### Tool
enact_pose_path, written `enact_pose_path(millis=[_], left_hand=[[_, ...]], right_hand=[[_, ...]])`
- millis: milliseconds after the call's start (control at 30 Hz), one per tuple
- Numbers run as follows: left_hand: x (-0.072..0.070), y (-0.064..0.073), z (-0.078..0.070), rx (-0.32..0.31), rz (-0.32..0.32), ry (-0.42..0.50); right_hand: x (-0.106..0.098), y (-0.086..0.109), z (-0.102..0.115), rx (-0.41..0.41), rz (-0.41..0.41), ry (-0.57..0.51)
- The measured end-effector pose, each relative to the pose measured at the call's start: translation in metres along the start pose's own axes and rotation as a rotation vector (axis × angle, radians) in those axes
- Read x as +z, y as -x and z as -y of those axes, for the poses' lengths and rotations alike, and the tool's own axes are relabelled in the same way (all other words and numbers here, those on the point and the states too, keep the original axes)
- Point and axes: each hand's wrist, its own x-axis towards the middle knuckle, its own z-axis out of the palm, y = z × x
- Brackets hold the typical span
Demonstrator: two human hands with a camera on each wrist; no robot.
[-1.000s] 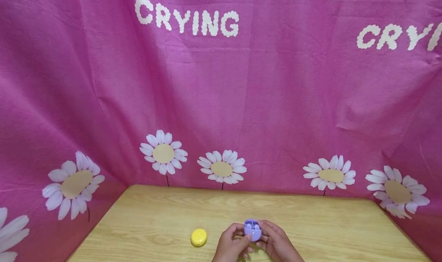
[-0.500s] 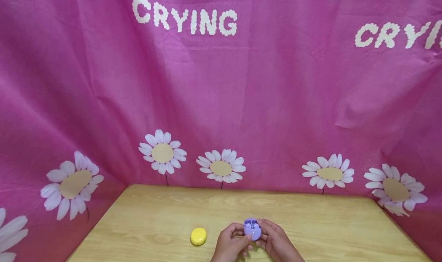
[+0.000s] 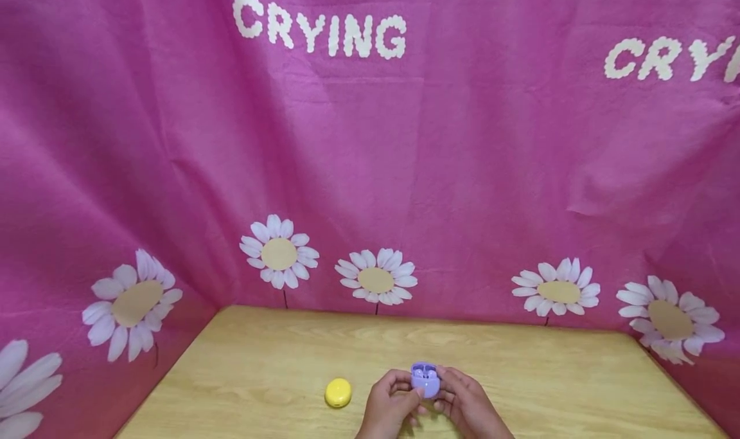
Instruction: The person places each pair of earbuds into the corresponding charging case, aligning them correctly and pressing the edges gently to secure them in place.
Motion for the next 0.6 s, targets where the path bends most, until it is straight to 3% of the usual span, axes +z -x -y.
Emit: enact_pose_path(millis=[400, 600], left_hand=[[0.003, 0.001, -0.003, 0.008, -0.021, 0.012], [-0.001, 0.000, -0.002, -0.008, 0.012, 0.005]], right_hand=[[0.006, 0.009, -0.001, -0.003, -0.150, 0.065], [0.011, 0.012, -0.001, -0.026, -0.234, 0.087]])
